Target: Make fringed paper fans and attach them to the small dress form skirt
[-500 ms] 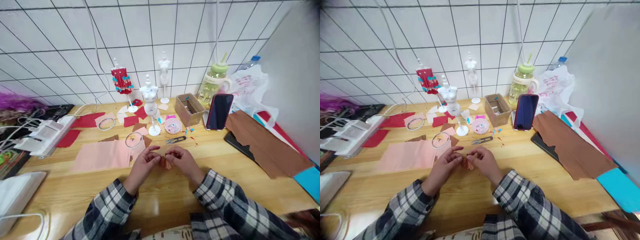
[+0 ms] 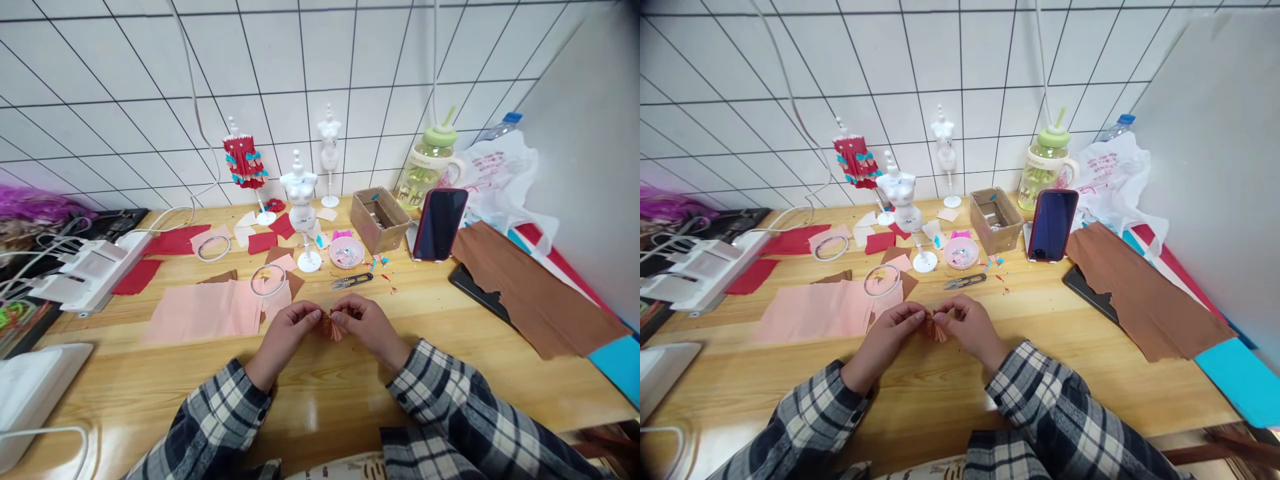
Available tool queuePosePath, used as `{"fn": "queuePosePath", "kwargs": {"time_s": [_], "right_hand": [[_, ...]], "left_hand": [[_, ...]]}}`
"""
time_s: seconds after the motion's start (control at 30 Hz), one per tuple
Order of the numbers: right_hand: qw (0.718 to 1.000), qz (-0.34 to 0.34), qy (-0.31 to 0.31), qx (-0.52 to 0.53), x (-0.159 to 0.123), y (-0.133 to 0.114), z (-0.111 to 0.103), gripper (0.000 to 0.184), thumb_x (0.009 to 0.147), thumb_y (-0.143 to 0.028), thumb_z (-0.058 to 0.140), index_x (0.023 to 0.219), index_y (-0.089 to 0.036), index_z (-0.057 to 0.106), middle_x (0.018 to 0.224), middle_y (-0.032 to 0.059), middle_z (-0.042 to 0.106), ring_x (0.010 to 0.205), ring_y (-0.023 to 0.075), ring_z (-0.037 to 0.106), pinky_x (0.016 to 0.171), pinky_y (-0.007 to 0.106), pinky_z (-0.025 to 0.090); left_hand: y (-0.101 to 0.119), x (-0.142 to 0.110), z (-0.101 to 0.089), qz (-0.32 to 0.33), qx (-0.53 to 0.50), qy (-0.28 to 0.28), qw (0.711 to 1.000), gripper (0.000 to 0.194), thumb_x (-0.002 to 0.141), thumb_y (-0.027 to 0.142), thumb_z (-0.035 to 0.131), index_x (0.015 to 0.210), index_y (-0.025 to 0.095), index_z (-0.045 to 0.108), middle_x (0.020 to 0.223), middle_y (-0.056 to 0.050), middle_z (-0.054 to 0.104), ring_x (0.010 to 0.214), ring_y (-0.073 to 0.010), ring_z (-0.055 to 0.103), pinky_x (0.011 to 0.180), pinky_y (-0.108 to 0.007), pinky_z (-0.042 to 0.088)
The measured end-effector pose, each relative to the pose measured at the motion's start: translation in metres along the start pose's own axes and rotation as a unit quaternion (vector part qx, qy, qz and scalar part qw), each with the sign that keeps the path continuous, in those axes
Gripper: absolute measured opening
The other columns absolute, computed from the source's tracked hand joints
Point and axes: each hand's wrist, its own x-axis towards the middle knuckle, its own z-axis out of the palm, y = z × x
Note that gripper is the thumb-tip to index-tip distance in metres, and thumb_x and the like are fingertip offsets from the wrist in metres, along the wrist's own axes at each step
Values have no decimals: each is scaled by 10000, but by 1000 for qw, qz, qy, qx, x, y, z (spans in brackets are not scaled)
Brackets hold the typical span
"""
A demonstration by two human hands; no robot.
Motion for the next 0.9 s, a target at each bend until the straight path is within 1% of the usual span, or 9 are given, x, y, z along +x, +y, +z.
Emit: {"fn": "queuePosePath", "kwargs": {"time_s": [0.1, 0.23, 0.33, 0.47, 0.53, 0.6, 0.73, 0.83, 0.9], "right_hand": [[1000, -4, -15, -24, -2, -3, -1, 213, 753, -324, 655, 889, -160, 673, 810, 22, 613, 635, 118, 456, 595, 266, 385], [998, -52, -15, -39, -5, -10, -7, 353, 794, -253, 574, 1133, -179, 637, 997, 58, 653, 706, 130, 519, 621, 266, 425], [991, -85, -42, -99, -6, -15, -11, 285, 803, -260, 595, 1065, -195, 689, 975, 59, 693, 737, 147, 548, 634, 274, 421], [980, -67, -61, -175, -4, -17, -11, 132, 770, -278, 661, 849, -201, 735, 739, 25, 691, 648, 146, 531, 615, 288, 394], [993, -33, -48, -107, -3, -14, -9, 140, 779, -302, 648, 825, -191, 718, 732, 23, 686, 636, 141, 539, 611, 287, 409], [1000, 3, -25, -6, -1, -10, -6, 186, 769, -348, 657, 844, -181, 693, 755, 22, 684, 643, 139, 557, 607, 281, 433], [996, 50, -12, 79, -1, -6, -1, 248, 736, -398, 682, 844, -176, 662, 712, 6, 646, 576, 120, 521, 519, 252, 409], [997, 39, -37, 50, -2, -8, -3, 253, 751, -397, 666, 875, -177, 677, 751, 20, 664, 616, 129, 538, 536, 251, 416], [999, 3, -45, -18, -2, -10, -6, 215, 748, -346, 672, 882, -180, 703, 801, 30, 687, 651, 130, 538, 580, 256, 422]], "left_hand": [[-2, 0, 0, 6, -22, 20, 1000, 229, 750, 377, 729, 795, 158, 677, 758, -15, 664, 720, -152, 582, 708, -273, 443], [-2, -1, 3, 5, 1, -17, 1000, 256, 765, 405, 709, 771, 157, 647, 732, -25, 679, 711, -166, 609, 718, -292, 459], [-2, -3, 4, 15, 17, -35, 999, 274, 782, 428, 691, 778, 158, 640, 738, -33, 684, 716, -173, 618, 718, -300, 466], [-1, -5, 2, 39, 32, -10, 999, 292, 797, 448, 682, 869, 166, 669, 769, -26, 669, 726, -166, 604, 689, -280, 458], [1, -6, 1, 61, 12, 2, 998, 362, 797, 459, 683, 1031, 184, 664, 899, -46, 688, 846, -188, 625, 753, -290, 473], [1, -6, 0, 75, -5, -4, 997, 442, 764, 463, 717, 1103, 189, 643, 1007, -66, 689, 948, -212, 626, 817, -306, 480], [0, -6, 2, 61, 24, -10, 998, 308, 761, 427, 721, 911, 165, 660, 905, -60, 705, 852, -203, 644, 783, -313, 495], [2, -5, 2, 64, 76, 13, 995, 223, 800, 387, 672, 829, 166, 656, 819, -44, 710, 774, -189, 645, 736, -306, 497], [5, -6, 0, 86, 133, 15, 987, 190, 814, 361, 652, 827, 172, 670, 829, -46, 723, 793, -194, 652, 751, -309, 497]]}}
